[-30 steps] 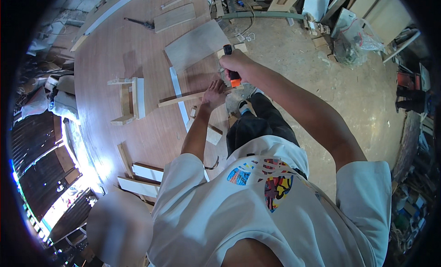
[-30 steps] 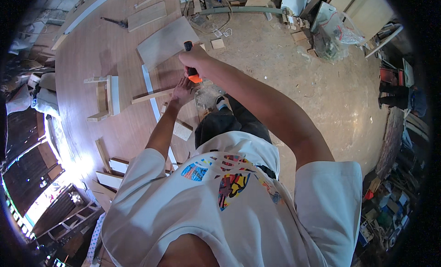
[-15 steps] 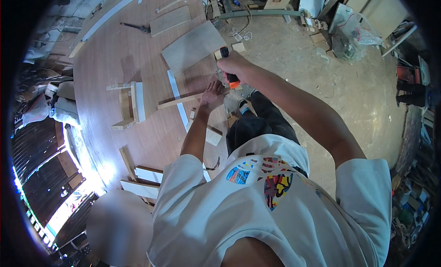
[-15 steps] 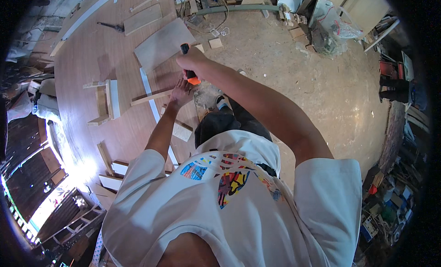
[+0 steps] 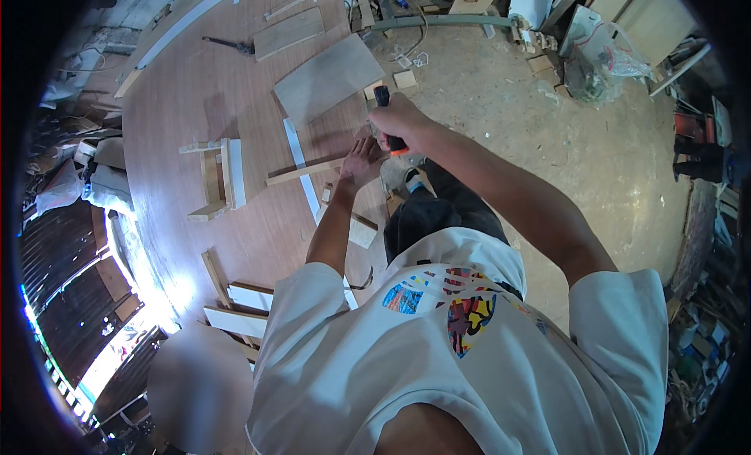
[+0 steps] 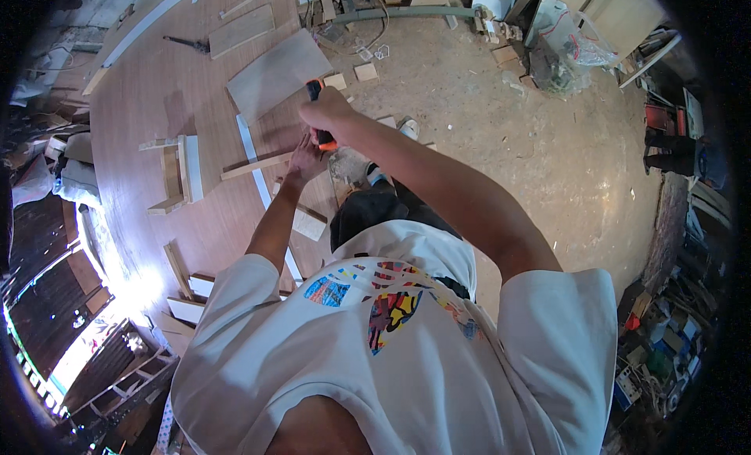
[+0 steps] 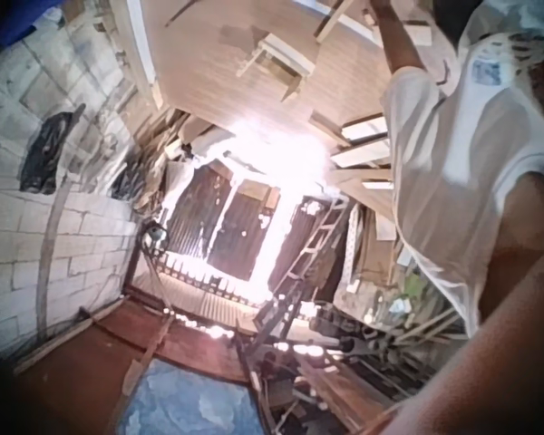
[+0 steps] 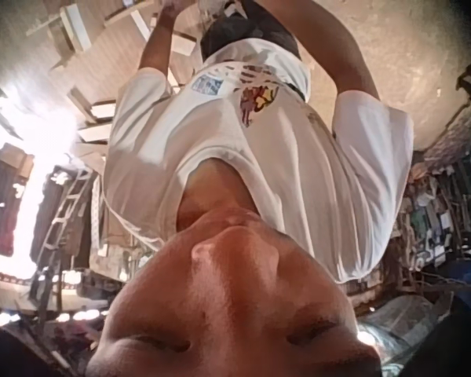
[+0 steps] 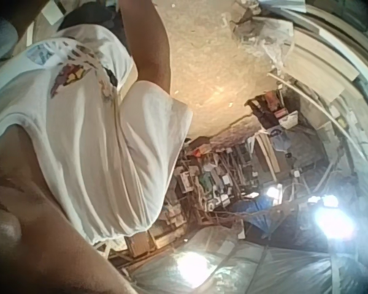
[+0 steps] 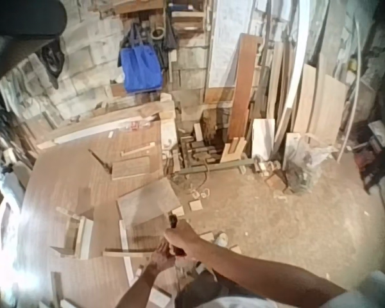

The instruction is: Sawing small pieces of wood in a workshop.

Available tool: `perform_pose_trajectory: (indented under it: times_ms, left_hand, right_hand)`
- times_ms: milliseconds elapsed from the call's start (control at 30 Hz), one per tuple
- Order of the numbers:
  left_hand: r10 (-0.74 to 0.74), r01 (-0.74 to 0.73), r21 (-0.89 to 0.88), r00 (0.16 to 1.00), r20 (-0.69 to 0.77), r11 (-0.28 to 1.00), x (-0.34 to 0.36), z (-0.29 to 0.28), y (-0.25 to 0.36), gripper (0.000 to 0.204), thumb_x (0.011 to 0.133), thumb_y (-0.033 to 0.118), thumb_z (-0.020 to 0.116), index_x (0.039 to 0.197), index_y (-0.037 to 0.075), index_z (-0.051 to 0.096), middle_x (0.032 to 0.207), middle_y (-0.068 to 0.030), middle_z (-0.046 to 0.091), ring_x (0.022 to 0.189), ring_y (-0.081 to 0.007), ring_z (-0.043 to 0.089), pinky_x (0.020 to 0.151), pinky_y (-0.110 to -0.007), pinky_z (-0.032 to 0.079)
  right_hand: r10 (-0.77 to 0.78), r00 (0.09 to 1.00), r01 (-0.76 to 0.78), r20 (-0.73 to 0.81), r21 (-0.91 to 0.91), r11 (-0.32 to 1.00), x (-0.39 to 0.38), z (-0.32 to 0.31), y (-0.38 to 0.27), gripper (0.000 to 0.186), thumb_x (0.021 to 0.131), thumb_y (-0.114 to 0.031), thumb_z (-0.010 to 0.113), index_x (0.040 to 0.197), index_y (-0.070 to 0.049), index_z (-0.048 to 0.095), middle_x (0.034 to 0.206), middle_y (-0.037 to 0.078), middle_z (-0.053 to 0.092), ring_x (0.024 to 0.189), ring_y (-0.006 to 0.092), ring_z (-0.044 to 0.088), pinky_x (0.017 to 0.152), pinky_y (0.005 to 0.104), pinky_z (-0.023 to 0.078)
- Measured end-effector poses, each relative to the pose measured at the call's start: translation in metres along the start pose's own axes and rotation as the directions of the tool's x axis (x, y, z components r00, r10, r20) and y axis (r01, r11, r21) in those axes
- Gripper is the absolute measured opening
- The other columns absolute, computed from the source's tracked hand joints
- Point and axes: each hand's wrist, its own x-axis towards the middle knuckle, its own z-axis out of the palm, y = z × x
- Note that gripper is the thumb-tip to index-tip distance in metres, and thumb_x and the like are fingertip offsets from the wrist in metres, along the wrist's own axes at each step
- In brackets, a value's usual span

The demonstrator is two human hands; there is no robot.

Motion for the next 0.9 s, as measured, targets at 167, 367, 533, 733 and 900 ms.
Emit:
perform_pose_trajectory:
  times_ms: [167, 367, 533, 733, 900]
  left_hand:
    - [-0.062, 0.068, -0.051, 0.991, 0.123, 0.996, -0.001, -0.008, 0.004, 0.027, 0.078, 0.023, 0.059, 0.097, 0.005, 0.064, 0.107, -0.0159, 0.054, 0.103, -0.0319, 0.051, 0.091, -0.04, 0.043]
    - [-0.035, 0.04, -0.058, 0.996, 0.082, 0.998, 0.004, -0.012, 0.007, 0.034, 0.076, 0.024, 0.061, 0.102, 0.002, 0.061, 0.108, -0.016, 0.054, 0.104, -0.0321, 0.052, 0.091, -0.041, 0.043]
    - [-0.055, 0.061, -0.048, 0.993, 0.102, 0.997, -0.007, 0.002, -0.003, 0.04, 0.074, 0.025, 0.064, 0.105, 0.001, 0.059, 0.11, -0.0166, 0.053, 0.107, -0.0329, 0.051, 0.092, -0.042, 0.042]
    - [0.063, -0.038, -0.168, 0.988, 0.142, 0.985, -0.008, 0.012, -0.013, 0.044, 0.077, 0.021, 0.059, 0.116, 0.001, 0.051, 0.116, -0.0172, 0.051, 0.11, -0.0345, 0.049, 0.095, -0.044, 0.041]
    - [-0.212, 0.281, -0.221, 0.933, 0.29, 0.934, 0.007, -0.013, 0.008, 0.044, 0.081, 0.023, 0.053, 0.119, 0.003, 0.049, 0.12, -0.0172, 0.048, 0.114, -0.0334, 0.046, 0.1, -0.044, 0.037]
  right_hand:
    - [0.011, 0.998, -0.011, 0.058, -0.005, 1.0, -0.022, -0.005, 0.01, 0.007, 0.08, -0.005, 0.048, 0.075, -0.003, 0.044, 0.055, 0.005, 0.043, 0.043, 0.0143, 0.045, 0.037, 0.0323, 0.04]
    - [-0.035, 0.994, 0.026, 0.101, 0.097, 0.995, -0.051, -0.013, -0.007, 0.01, 0.08, -0.003, 0.046, 0.07, -0.002, 0.043, 0.054, 0.006, 0.043, 0.041, 0.0146, 0.045, 0.037, 0.0321, 0.038]
    - [0.016, 0.989, -0.028, 0.148, 0.082, 0.996, -0.068, -0.016, -0.015, 0.008, 0.081, -0.003, 0.047, 0.075, -0.006, 0.041, 0.055, 0.003, 0.041, 0.041, 0.0121, 0.041, 0.039, 0.0296, 0.037]
    - [-0.055, 0.979, 0.049, 0.196, 0.036, 0.998, -0.048, 0.008, -0.024, 0.009, 0.08, -0.001, 0.047, 0.074, -0.005, 0.041, 0.056, 0.004, 0.042, 0.044, 0.0132, 0.044, 0.038, 0.0311, 0.038]
    - [-0.027, 0.998, 0.026, 0.062, 0.029, 0.999, -0.047, 0.016, -0.032, 0.005, 0.077, 0.001, 0.046, 0.073, 0.0, 0.043, 0.055, 0.008, 0.044, 0.043, 0.0174, 0.046, 0.037, 0.0346, 0.039]
